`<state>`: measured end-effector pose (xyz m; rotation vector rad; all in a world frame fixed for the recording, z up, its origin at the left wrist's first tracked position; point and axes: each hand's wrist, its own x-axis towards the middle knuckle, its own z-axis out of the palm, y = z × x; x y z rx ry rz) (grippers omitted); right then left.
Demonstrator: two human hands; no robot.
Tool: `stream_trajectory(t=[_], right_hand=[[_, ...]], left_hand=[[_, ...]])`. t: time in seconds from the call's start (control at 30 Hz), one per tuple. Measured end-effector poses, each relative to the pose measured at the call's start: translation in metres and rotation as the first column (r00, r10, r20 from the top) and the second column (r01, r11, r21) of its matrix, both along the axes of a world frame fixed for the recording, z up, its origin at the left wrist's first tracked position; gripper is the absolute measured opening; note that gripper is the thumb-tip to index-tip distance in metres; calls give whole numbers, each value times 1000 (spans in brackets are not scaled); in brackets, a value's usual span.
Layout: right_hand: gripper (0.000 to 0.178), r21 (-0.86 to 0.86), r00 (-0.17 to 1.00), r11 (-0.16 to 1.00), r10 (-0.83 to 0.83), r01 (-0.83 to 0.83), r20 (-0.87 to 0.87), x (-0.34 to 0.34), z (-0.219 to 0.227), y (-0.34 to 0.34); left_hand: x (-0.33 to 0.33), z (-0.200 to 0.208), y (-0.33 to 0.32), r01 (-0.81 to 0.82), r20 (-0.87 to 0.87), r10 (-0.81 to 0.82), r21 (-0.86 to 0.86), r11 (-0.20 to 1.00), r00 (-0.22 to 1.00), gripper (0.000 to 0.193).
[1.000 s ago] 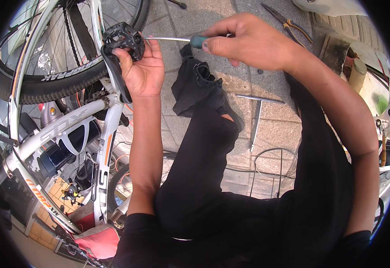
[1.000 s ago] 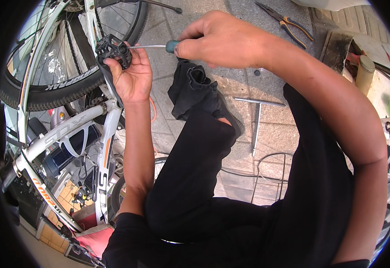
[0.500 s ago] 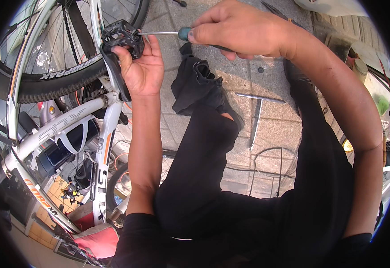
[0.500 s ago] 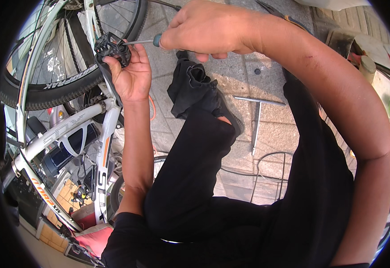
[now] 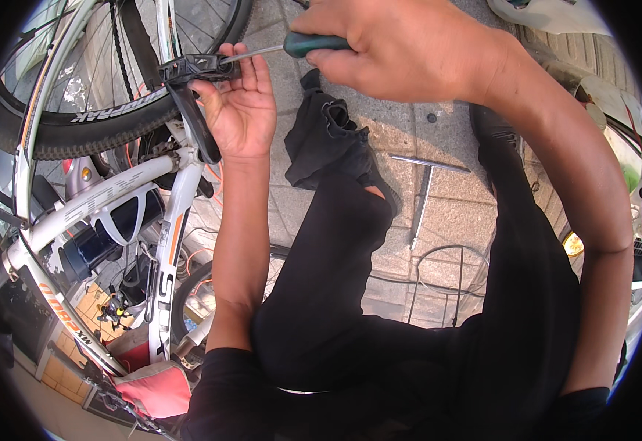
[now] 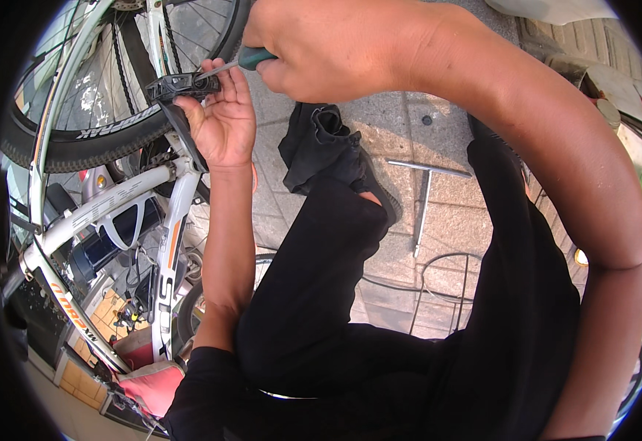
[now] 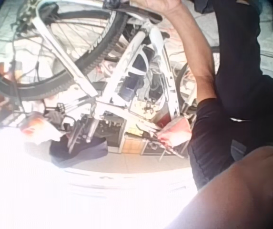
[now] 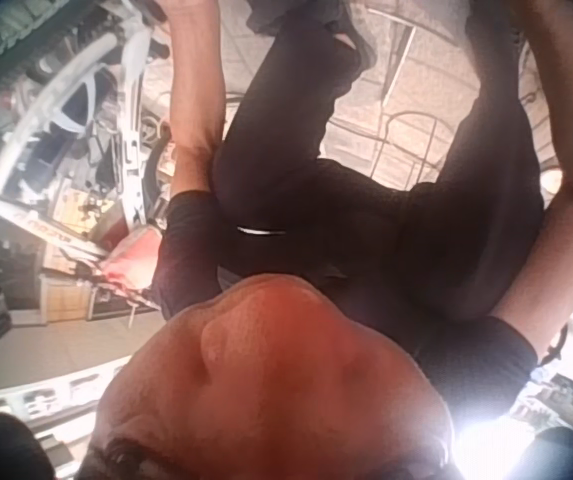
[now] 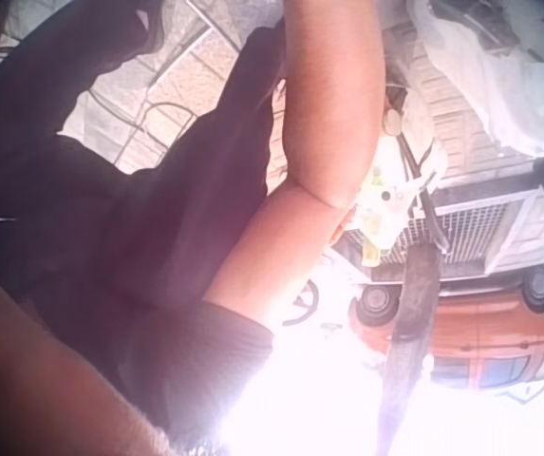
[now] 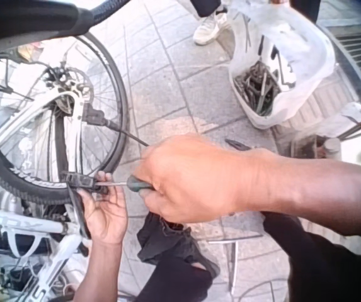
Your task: The person is repairing a bicycle pedal. They use a screwdriver to adjust screws on the pedal and a T-wrench to tighten the pedal onto the crank arm.
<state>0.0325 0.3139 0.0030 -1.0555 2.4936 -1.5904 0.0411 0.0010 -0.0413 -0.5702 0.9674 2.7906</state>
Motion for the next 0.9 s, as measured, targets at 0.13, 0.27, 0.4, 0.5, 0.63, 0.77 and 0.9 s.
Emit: stream_trajectory(t=[0.13,0.27,0.4,0.5,0.63,0.77,0.9], right_hand=[[15,26,997,999,-20,22,-80,2,-3,-4],[16,187,968,980,-13,61,-250,8,7,-3],[17,210,903,973,4,95,-429,11,9,-5],[17,229,878,967,14,109,-478,14,12,-5],[18,282,824,942,13,179,-567,18,14,-6],[26,299,791,925,-1,232,-612,22,4,-5],[39,176,808,925,-187,336,-559,36,-28,6]], left_hand=[[6,3,3,-34,35,34,24,999,999,92],[10,15,6,35,8,-35,5,999,999,111],[3,36,11,42,-93,-56,-148,988,994,120],[-3,48,11,1,-68,-9,-116,993,998,101],[-7,47,13,-9,-60,3,-100,995,998,77],[-6,35,7,-19,-67,19,-1,1000,998,60],[-8,37,13,-85,32,86,-36,996,996,45]])
